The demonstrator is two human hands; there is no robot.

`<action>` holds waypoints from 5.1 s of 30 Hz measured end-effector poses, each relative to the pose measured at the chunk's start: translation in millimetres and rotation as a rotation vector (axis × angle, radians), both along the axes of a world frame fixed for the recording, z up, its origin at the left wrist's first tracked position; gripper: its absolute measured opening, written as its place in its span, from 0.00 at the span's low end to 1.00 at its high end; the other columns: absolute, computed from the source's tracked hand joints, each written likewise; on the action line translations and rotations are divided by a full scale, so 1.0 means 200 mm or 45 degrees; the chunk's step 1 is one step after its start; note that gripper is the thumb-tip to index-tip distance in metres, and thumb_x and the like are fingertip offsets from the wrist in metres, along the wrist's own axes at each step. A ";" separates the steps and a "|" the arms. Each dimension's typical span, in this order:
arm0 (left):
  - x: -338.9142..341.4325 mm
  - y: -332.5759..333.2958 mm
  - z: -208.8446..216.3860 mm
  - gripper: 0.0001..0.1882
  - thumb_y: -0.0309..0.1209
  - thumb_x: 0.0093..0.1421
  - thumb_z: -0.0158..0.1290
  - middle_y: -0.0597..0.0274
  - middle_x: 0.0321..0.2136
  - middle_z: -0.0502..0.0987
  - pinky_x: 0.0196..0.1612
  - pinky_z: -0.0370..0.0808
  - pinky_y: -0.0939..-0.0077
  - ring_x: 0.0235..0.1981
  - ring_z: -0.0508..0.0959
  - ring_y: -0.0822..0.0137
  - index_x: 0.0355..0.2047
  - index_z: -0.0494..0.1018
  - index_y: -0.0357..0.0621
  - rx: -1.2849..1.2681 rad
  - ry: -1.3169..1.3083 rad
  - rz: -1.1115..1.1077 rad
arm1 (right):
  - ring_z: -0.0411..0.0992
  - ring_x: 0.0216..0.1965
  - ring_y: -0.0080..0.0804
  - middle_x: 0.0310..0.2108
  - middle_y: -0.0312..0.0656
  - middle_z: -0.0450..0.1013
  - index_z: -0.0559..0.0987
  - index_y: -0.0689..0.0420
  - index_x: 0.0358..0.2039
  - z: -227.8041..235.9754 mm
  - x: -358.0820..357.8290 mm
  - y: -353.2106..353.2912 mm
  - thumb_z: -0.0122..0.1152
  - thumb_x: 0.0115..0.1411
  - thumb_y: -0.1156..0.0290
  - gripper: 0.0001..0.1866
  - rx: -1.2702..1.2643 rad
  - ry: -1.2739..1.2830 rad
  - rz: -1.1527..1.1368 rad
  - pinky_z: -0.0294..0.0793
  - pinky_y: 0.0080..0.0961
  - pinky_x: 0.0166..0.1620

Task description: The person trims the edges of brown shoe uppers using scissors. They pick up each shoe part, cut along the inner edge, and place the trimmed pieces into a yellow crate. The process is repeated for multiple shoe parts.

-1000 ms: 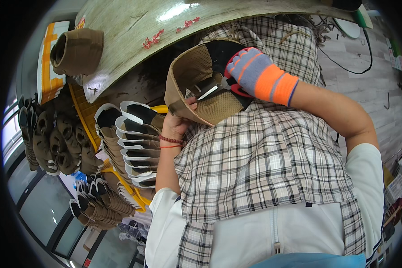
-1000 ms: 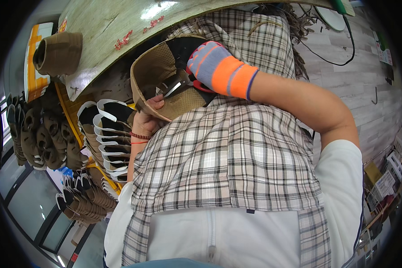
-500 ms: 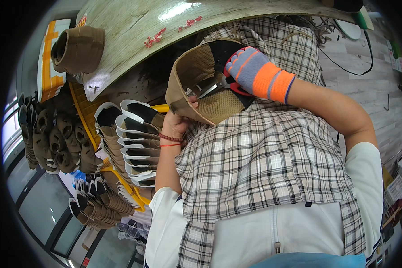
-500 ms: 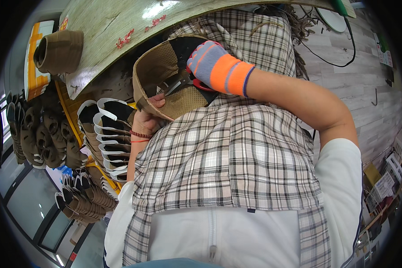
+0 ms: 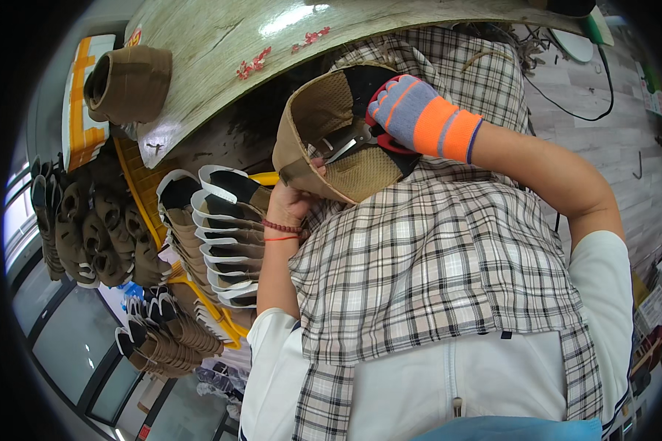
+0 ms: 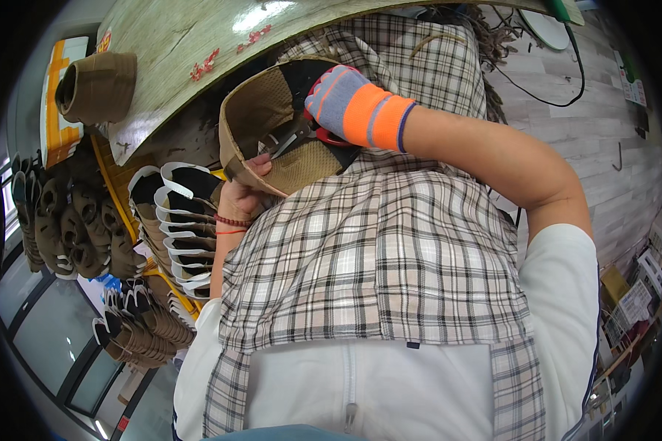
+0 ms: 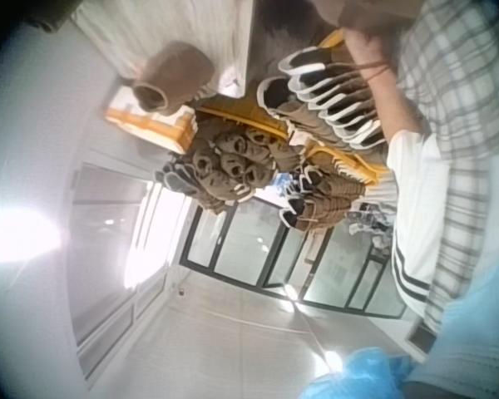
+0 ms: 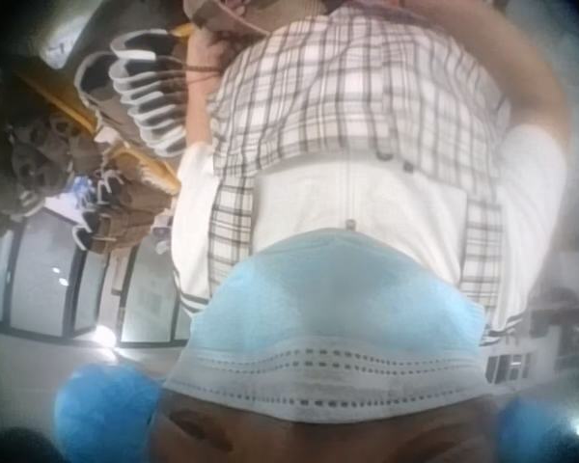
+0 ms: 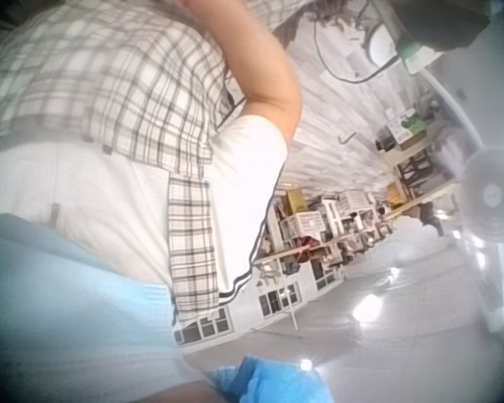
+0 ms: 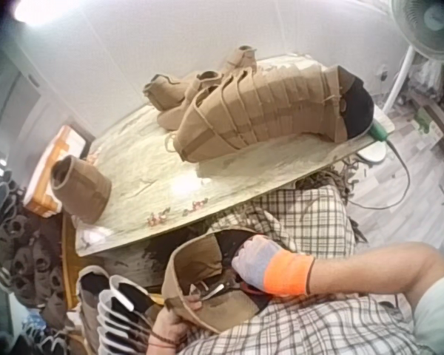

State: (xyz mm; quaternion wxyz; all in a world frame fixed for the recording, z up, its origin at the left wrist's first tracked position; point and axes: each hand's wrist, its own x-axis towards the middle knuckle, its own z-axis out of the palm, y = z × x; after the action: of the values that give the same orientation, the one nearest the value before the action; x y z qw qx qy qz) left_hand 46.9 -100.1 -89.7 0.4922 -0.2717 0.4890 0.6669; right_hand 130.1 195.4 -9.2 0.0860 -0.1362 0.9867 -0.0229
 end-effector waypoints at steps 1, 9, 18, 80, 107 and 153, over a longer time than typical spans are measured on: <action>0.00 0.00 0.00 0.13 0.21 0.55 0.57 0.54 0.37 0.78 0.44 0.78 0.68 0.37 0.80 0.63 0.42 0.74 0.31 0.007 -0.008 -0.015 | 0.76 0.31 0.35 0.26 0.38 0.77 0.80 0.51 0.34 0.00 0.00 0.00 0.64 0.49 0.65 0.10 0.022 -0.039 -0.008 0.74 0.28 0.35; 0.03 0.07 0.09 0.17 0.19 0.49 0.62 0.57 0.36 0.78 0.44 0.78 0.70 0.37 0.78 0.66 0.41 0.74 0.33 -0.059 0.116 -0.113 | 0.76 0.32 0.42 0.29 0.40 0.77 0.77 0.56 0.38 -0.03 0.11 0.18 0.64 0.52 0.52 0.21 -0.326 -0.297 -0.329 0.75 0.32 0.35; 0.07 0.07 0.09 0.19 0.20 0.50 0.62 0.60 0.42 0.77 0.46 0.75 0.72 0.43 0.76 0.67 0.44 0.75 0.35 0.057 0.254 -0.191 | 0.73 0.35 0.42 0.28 0.42 0.75 0.77 0.57 0.36 0.02 0.16 0.26 0.66 0.47 0.51 0.24 -0.367 -0.231 -0.216 0.72 0.32 0.41; -0.23 0.07 -0.29 0.17 0.31 0.65 0.44 0.59 0.44 0.75 0.47 0.75 0.66 0.42 0.76 0.65 0.54 0.66 0.39 0.516 0.265 0.461 | 0.72 0.17 0.33 0.15 0.43 0.69 0.79 0.67 0.27 0.07 -0.24 0.21 0.31 0.51 0.21 0.53 -0.932 -1.647 -0.228 0.78 0.28 0.25; -0.25 -0.04 -0.36 0.26 0.44 0.66 0.37 0.49 0.45 0.74 0.45 0.76 0.60 0.42 0.76 0.55 0.55 0.64 0.38 0.852 0.018 0.333 | 0.69 0.14 0.31 0.13 0.42 0.68 0.79 0.66 0.23 0.04 -0.22 0.19 0.40 0.53 0.25 0.48 -1.058 -1.619 -0.241 0.76 0.27 0.21; -0.14 0.45 0.14 0.23 0.32 0.63 0.52 0.60 0.50 0.72 0.51 0.73 0.72 0.48 0.74 0.67 0.57 0.65 0.39 0.253 1.038 -0.285 | 0.65 0.13 0.25 0.12 0.37 0.64 0.77 0.71 0.33 -0.09 -0.04 0.42 0.32 0.55 0.25 0.51 -1.402 -1.877 -0.284 0.75 0.26 0.22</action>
State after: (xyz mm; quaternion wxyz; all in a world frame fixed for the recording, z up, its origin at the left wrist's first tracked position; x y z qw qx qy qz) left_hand 19.1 -10.9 -61.0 0.3518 0.1173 0.6032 0.7061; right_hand 123.1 279.9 -27.4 0.6123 -0.0132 0.5399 -0.5775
